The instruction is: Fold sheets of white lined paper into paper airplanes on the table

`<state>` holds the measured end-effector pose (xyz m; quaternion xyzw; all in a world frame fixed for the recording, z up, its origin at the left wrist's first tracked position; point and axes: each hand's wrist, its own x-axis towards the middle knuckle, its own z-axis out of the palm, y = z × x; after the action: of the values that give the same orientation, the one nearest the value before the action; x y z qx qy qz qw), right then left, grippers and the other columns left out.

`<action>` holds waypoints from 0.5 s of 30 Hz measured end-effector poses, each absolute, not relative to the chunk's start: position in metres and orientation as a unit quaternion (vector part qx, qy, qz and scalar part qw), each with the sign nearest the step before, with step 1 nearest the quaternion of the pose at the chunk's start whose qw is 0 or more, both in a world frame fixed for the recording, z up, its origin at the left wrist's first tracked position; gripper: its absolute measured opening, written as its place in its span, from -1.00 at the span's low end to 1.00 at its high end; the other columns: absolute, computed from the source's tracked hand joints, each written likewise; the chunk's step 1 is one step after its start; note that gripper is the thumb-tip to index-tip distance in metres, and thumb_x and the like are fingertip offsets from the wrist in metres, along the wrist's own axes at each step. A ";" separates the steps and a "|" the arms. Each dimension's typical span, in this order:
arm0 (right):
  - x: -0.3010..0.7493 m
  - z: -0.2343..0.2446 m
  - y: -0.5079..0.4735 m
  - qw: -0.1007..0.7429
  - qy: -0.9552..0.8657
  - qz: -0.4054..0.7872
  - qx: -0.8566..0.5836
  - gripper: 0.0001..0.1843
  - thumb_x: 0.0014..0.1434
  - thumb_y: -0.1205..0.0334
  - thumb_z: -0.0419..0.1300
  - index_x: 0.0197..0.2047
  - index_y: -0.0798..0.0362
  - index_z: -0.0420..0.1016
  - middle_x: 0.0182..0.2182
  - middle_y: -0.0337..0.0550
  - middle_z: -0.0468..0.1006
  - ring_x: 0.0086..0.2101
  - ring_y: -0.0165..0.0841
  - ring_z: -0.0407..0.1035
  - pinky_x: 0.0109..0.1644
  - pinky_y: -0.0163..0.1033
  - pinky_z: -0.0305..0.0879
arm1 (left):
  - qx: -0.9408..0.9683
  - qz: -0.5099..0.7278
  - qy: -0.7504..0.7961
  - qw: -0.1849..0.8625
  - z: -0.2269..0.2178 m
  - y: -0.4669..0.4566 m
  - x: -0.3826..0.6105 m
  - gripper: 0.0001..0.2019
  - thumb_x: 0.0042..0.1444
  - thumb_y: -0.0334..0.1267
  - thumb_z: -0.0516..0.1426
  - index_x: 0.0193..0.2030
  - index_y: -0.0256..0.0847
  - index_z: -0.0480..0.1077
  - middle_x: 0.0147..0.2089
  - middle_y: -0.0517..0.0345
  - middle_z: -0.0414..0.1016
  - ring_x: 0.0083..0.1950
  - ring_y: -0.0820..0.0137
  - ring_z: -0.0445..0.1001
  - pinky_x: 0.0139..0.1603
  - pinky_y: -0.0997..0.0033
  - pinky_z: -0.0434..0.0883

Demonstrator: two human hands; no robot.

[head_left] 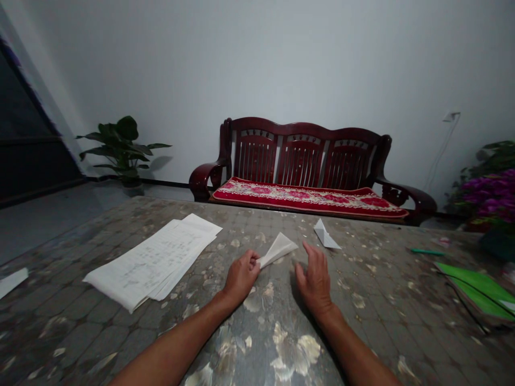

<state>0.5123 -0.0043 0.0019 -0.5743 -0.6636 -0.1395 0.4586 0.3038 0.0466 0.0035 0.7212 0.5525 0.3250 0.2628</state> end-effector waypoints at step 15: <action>0.490 -0.002 -0.011 0.351 -0.794 0.053 -0.494 -0.38 0.07 0.38 0.14 0.23 0.02 0.26 0.08 0.01 0.38 0.06 -0.19 0.28 0.16 -0.05 0.28 | 0.753 0.230 0.551 0.276 0.012 0.026 0.320 -0.73 0.15 -0.28 0.14 0.00 -0.11 0.36 -0.26 0.26 0.59 -0.29 0.40 0.54 -0.33 0.50 0.27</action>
<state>0.4895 -0.0114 -0.0021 -0.4940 -0.7938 0.0527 0.3507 0.3204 0.0256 0.0120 0.7533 0.5507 0.2300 0.2763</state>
